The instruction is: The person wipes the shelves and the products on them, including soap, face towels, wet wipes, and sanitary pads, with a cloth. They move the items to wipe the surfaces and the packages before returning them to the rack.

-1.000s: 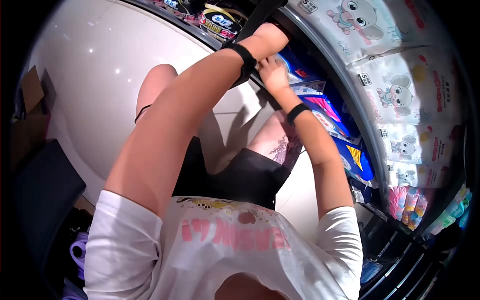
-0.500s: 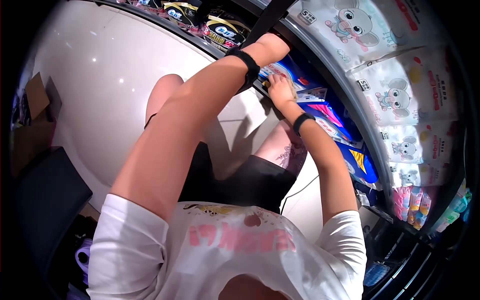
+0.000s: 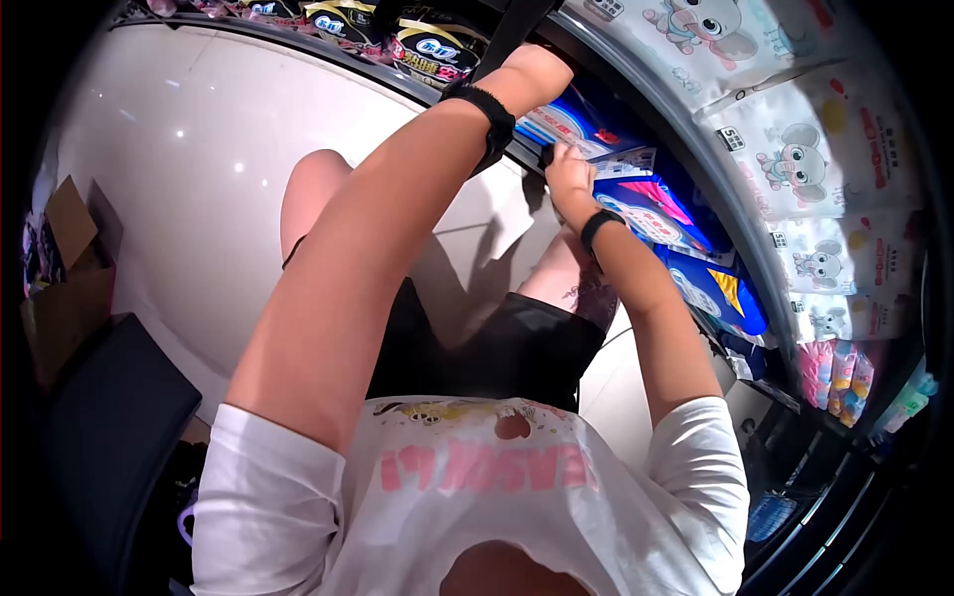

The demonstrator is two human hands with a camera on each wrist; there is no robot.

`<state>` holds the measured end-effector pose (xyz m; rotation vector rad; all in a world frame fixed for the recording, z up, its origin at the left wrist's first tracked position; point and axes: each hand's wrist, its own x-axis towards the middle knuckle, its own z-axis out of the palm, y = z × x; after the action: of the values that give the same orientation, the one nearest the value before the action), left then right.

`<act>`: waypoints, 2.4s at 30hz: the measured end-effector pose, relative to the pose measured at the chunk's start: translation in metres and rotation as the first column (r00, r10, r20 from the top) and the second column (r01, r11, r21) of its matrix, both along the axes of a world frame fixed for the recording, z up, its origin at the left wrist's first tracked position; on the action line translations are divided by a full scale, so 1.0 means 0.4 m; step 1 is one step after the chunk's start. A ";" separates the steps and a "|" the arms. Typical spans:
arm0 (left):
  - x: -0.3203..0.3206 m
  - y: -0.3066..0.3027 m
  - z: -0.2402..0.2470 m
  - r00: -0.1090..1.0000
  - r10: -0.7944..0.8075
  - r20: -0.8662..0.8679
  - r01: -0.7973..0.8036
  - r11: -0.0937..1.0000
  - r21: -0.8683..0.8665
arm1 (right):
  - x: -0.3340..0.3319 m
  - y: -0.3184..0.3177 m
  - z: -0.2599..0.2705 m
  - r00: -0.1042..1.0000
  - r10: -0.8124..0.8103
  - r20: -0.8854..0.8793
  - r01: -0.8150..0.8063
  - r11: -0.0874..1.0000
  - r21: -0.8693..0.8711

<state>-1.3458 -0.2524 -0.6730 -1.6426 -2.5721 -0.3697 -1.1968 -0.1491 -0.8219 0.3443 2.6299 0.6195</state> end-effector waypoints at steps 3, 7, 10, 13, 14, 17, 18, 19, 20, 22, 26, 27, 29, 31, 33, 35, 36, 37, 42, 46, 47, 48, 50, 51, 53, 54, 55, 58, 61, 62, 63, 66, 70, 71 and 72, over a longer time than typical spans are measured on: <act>0.003 0.002 -0.007 1.000 -0.003 -0.022 0.003 1.000 -0.015 | 0.016 0.040 -0.029 0.971 0.215 0.106 -0.226 0.967 0.117; 0.010 -0.003 0.012 1.000 0.023 -0.018 -0.024 0.999 -0.021 | -0.051 0.002 -0.077 0.954 0.146 -0.264 -0.173 0.982 -0.082; 0.014 -0.011 0.026 1.000 0.025 -0.009 -0.026 0.999 -0.038 | -0.119 -0.108 0.036 0.858 0.435 -0.273 -0.443 0.896 0.035; 0.012 -0.007 0.014 1.000 0.023 -0.017 -0.024 0.999 -0.039 | -0.176 -0.119 -0.005 0.922 0.332 -0.197 -0.358 0.927 -0.113; 0.011 -0.006 0.012 1.000 0.022 -0.007 -0.022 0.999 -0.037 | -0.170 -0.131 0.040 0.959 0.230 -0.163 -0.252 0.959 -0.130; 0.011 -0.008 0.014 1.000 0.019 -0.007 -0.019 1.000 -0.018 | -0.110 -0.082 0.114 0.912 0.343 -0.224 -0.346 0.938 0.025; 0.008 -0.010 0.013 1.000 -0.009 -0.022 0.008 1.000 -0.029 | -0.079 -0.046 0.113 0.883 0.244 -0.400 -0.333 0.928 -0.169; 0.003 -0.010 0.004 0.999 -0.034 -0.035 0.032 0.999 -0.041 | -0.039 -0.037 0.173 0.877 0.212 -0.431 -0.329 0.919 -0.218; 0.005 -0.003 -0.005 1.000 0.003 -0.010 -0.003 1.000 0.020 | -0.013 0.001 0.180 0.923 0.185 -0.336 -0.270 0.936 -0.225; -0.005 0.022 -0.055 0.998 0.011 -0.065 -0.002 0.991 0.135 | 0.057 0.031 0.251 0.932 0.212 -0.293 -0.268 0.949 -0.167; 0.004 0.000 -0.042 0.989 -0.009 -0.148 0.034 0.986 0.164 | 0.113 0.051 0.286 0.944 0.235 -0.233 -0.260 0.962 -0.082; 0.006 -0.008 -0.027 0.988 -0.034 -0.149 0.055 0.989 0.138 | 0.109 0.063 0.276 0.909 0.253 -0.330 -0.304 0.946 -0.111; 0.000 -0.002 -0.047 0.989 -0.045 -0.139 0.068 0.984 0.165 | 0.086 0.058 0.303 0.810 0.293 -0.508 -0.405 0.906 -0.123; -0.002 -0.004 -0.062 0.985 -0.050 -0.164 0.086 0.972 0.217 | 0.063 0.034 0.342 0.786 0.223 -0.577 -0.381 0.909 -0.167; -0.008 -0.020 -0.043 0.984 -0.113 -0.135 0.137 0.973 0.187 | 0.055 0.008 0.375 0.765 0.118 -0.634 -0.300 0.935 -0.189; -0.005 -0.001 -0.062 0.992 -0.080 -0.097 0.098 0.976 0.195 | 0.062 0.009 0.366 0.760 0.067 -0.646 -0.258 0.944 -0.205; 0.006 -0.013 -0.038 0.992 -0.058 -0.111 0.072 0.988 0.134 | 0.065 0.020 0.340 0.774 0.094 -0.627 -0.265 0.946 -0.186; 0.013 -0.025 -0.010 0.991 -0.034 -0.127 0.043 0.996 0.074 | 0.070 0.033 0.308 0.785 0.122 -0.607 -0.276 0.947 -0.167; 0.011 -0.025 -0.032 0.987 -0.104 -0.120 0.122 0.982 0.148 | 0.076 0.011 0.354 0.735 0.009 -0.678 -0.266 0.924 -0.276; 0.021 -0.029 -0.042 0.987 -0.101 -0.123 0.121 0.979 0.166 | 0.077 0.000 0.370 0.689 -0.127 -0.714 -0.169 0.930 -0.328; 0.026 -0.032 -0.040 0.990 -0.100 -0.103 0.115 0.982 0.149 | 0.079 -0.003 0.360 0.645 -0.113 -0.756 -0.220 0.920 -0.325; 0.033 -0.031 -0.042 0.994 -0.072 -0.083 0.082 0.989 0.124 | 0.079 -0.005 0.352 0.641 -0.109 -0.760 -0.270 0.894 -0.356; 0.047 -0.040 -0.051 0.997 -0.027 -0.073 0.037 0.990 0.138 | 0.072 -0.030 0.364 0.637 -0.042 -0.770 -0.368 0.861 -0.351; 0.047 -0.042 -0.069 0.996 -0.022 -0.084 0.036 0.984 0.172 | 0.058 -0.049 0.379 0.609 0.056 -0.791 -0.393 0.888 -0.240; 0.052 -0.055 -0.104 0.990 -0.032 -0.137 0.055 0.984 0.169 | 0.025 -0.058 0.382 0.534 -0.055 -0.844 -0.333 0.903 -0.270; 0.064 -0.075 -0.106 0.975 -0.033 -0.220 0.071 0.983 0.168 | 0.006 -0.023 0.356 0.539 -0.258 -0.802 -0.241 0.865 -0.441; 0.073 -0.103 -0.107 0.955 -0.030 -0.295 0.102 0.968 0.230 | -0.016 0.006 0.329 0.462 -0.320 -0.828 -0.247 0.850 -0.466; 0.070 -0.242 -0.130 0.906 -0.292 -0.307 0.374 0.892 0.255 | -0.046 0.117 0.288 0.564 -0.042 -0.825 -0.212 0.958 -0.193; -0.020 -0.422 -0.085 0.967 -0.217 -0.136 0.238 0.957 0.165 | -0.067 0.090 0.330 0.698 -0.121 -0.706 -0.060 0.972 -0.226; -0.053 -0.457 -0.078 0.985 -0.108 -0.133 0.132 0.973 0.190 | -0.063 0.079 0.337 0.698 -0.145 -0.701 -0.062 0.963 -0.261; -0.092 -0.483 -0.067 0.991 0.009 -0.136 0.021 0.976 0.217 | -0.069 0.068 0.343 0.693 -0.162 -0.703 -0.073 0.954 -0.292; -0.159 -0.520 -0.039 0.986 0.015 -0.164 0.020 0.978 0.210 | -0.061 0.057 0.336 0.755 -0.163 -0.635 -0.005 0.967 -0.254; -0.211 -0.455 -0.066 0.996 0.010 -0.088 0.023 0.932 0.361 | -0.055 0.055 0.340 0.755 -0.234 -0.613 0.023 0.943 -0.331; -0.225 -0.420 -0.061 0.998 -0.003 -0.063 0.026 0.929 0.369 | -0.049 0.062 0.331 0.757 -0.207 -0.620 0.025 0.957 -0.289; -0.239 -0.388 -0.064 0.999 -0.010 -0.038 0.024 0.924 0.381 | -0.049 0.066 0.331 0.760 -0.173 -0.626 0.022 0.970 -0.241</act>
<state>-1.4414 -0.4075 -0.6985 -1.5118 -2.2728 -0.7792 -1.2165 -0.1229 -0.6896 0.7345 3.2659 0.1686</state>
